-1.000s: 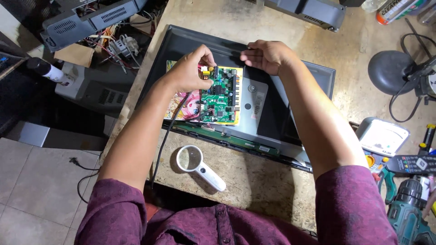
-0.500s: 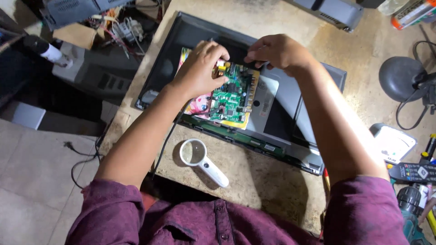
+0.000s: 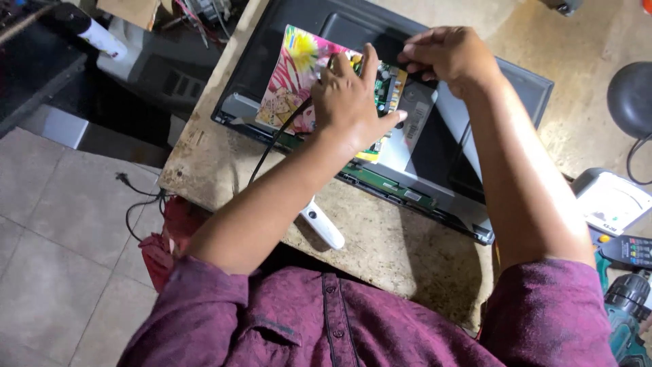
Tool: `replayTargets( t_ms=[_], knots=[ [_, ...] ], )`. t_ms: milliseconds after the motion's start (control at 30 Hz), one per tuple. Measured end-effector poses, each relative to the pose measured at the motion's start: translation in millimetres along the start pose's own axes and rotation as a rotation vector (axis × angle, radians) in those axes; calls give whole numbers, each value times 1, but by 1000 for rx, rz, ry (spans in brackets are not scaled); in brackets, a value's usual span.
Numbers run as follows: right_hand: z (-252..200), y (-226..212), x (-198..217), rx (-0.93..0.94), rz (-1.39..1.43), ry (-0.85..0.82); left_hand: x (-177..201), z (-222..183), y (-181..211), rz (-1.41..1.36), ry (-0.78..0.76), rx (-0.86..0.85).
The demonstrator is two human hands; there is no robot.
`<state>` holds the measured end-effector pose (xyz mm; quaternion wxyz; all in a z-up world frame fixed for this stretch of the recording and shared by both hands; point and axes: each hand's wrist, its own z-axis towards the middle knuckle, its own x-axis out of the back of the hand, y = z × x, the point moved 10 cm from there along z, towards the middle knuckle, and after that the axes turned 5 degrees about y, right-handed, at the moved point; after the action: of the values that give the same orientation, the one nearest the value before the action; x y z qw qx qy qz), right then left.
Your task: Connecting internal circuit boards and ribbon cables to a television panel and testing functionality with a remote control.
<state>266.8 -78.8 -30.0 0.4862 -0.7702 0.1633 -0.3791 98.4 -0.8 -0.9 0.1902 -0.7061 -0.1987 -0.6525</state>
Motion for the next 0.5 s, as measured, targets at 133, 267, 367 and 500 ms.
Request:
replayTargets(
  t_ms=[133, 267, 367, 500],
  knots=[
    [4, 7, 1, 19, 25, -8, -12, -2, 10, -49, 26, 70],
    [-10, -5, 0, -5, 58, -22, -22, -3, 3, -211, 189, 170],
    [-19, -12, 3, -54, 74, 12, -25, -6, 2, -236, 222, 206],
    [-7, -1, 4, -33, 119, 35, -19, -11, 0, -242, 170, 242]
  ],
)
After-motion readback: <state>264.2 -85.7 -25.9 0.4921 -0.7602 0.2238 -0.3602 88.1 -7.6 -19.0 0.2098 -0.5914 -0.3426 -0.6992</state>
